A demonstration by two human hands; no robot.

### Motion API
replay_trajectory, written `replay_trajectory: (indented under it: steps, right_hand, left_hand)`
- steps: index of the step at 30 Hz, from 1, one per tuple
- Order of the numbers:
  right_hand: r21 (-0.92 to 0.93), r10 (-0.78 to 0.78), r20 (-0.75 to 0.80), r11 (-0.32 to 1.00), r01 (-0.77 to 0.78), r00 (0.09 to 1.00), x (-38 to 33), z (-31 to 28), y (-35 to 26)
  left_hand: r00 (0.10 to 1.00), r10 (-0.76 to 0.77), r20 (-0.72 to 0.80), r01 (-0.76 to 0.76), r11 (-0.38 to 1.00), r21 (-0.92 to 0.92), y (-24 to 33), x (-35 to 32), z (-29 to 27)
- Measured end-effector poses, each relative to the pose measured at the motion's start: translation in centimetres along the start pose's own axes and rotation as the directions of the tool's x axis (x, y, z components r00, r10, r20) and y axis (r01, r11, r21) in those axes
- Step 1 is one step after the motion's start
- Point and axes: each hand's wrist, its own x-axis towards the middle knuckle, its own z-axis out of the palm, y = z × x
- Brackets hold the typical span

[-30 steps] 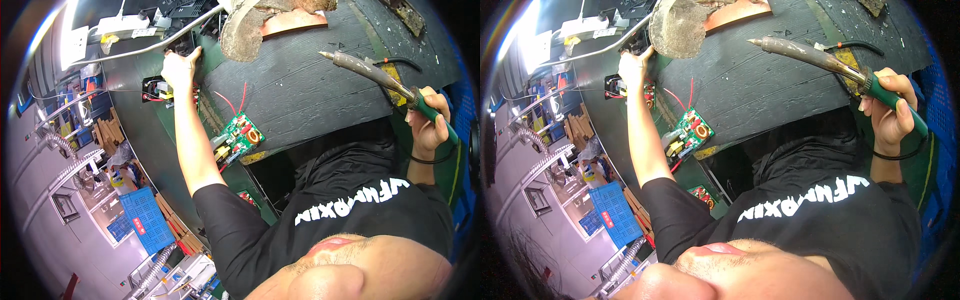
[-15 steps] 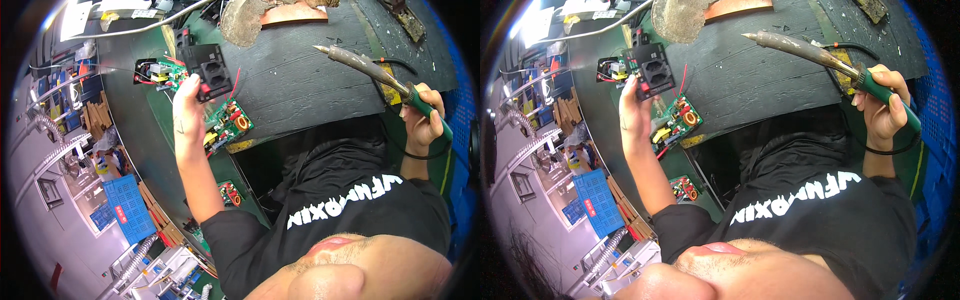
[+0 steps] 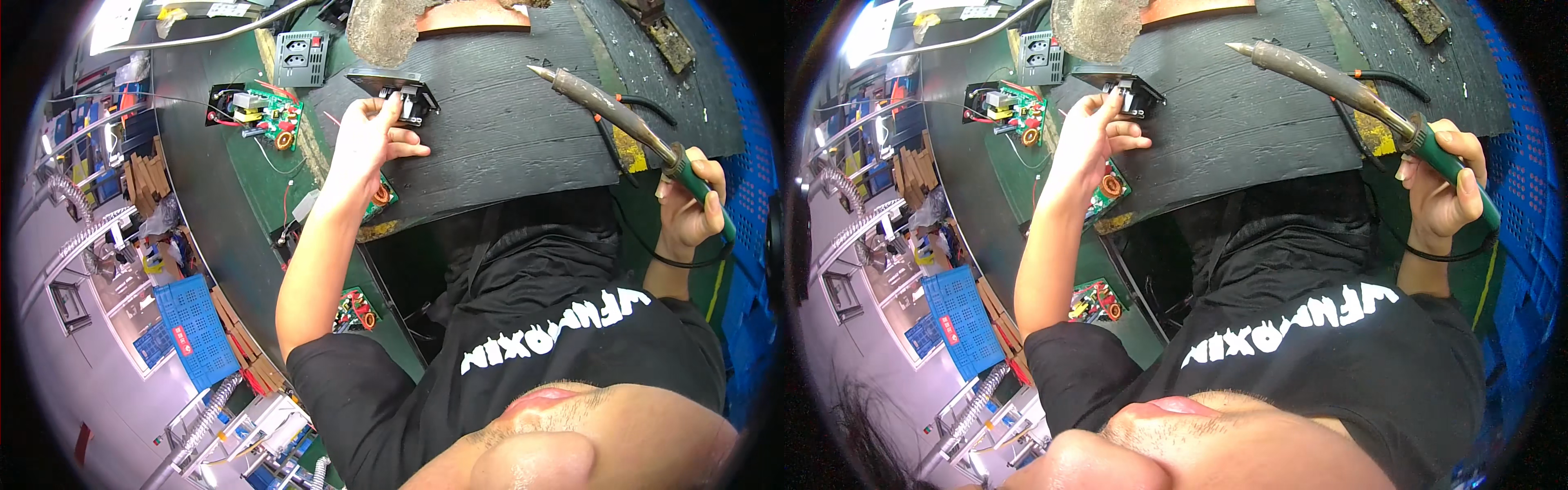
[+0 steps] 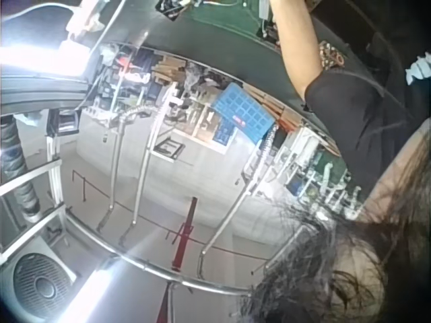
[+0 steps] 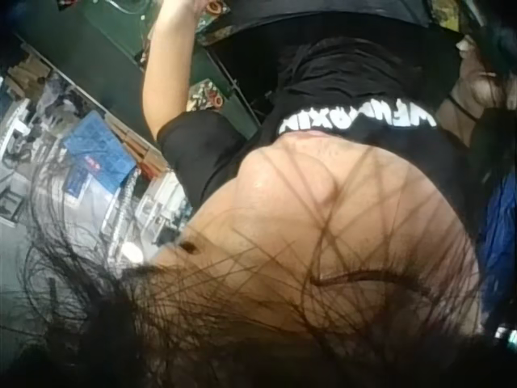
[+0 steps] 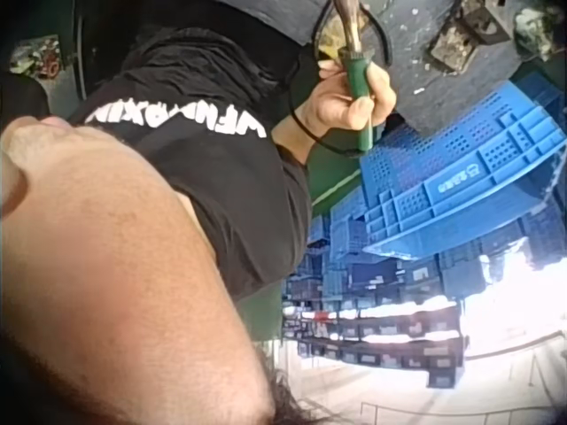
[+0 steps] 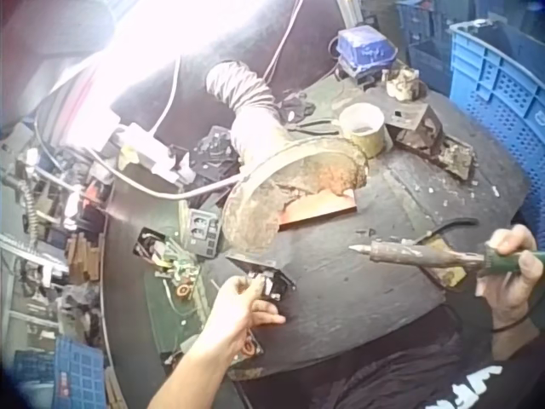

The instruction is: The person solders wires to electronic components using a soldering iron and moves circuit boards on the workstation by hand.

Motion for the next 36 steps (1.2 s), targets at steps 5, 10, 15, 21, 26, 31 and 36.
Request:
replay_trajectory:
  steps: [5,10,15,21,26,31,36]
  right_hand:
    - [0.001,0.009,0.004,1.0,-0.009,1.0,0.2,-0.2,0.3]
    - [0.023,0.0,0.035,1.0,-0.001,0.999,0.4,-0.8,0.4]
    - [-0.024,0.007,-0.023,1.0,-0.008,1.0,0.4,-0.6,0.5]
    - [-0.006,0.034,0.027,0.999,-0.034,0.999,0.8,0.2,1.0]
    - [-0.022,0.064,0.019,0.998,-0.064,0.998,1.1,1.3,1.0]
    - [-0.031,0.05,0.055,0.998,-0.048,0.997,1.1,1.7,1.4]
    - [-0.013,0.071,0.027,0.997,-0.071,0.997,1.2,2.3,1.6]
  left_hand:
    - [0.985,0.169,-0.023,-0.139,0.875,0.463,2.3,-1.2,-0.6]
    - [0.744,0.663,-0.08,-0.311,0.45,0.837,4.2,-2.0,-4.9]
    - [0.757,0.618,0.21,-0.271,0.005,0.963,4.0,-2.3,-15.7]
    - [0.804,0.433,0.407,-0.307,-0.284,0.908,-0.2,-1.0,-19.4]
    - [0.592,0.713,0.375,-0.348,-0.193,0.917,-0.5,-2.5,-19.2]
    - [0.536,0.808,0.246,-0.55,0.113,0.828,-0.6,-6.6,-10.5]
    - [0.444,0.81,0.383,-0.758,0.112,0.643,-3.0,-7.5,-3.8]
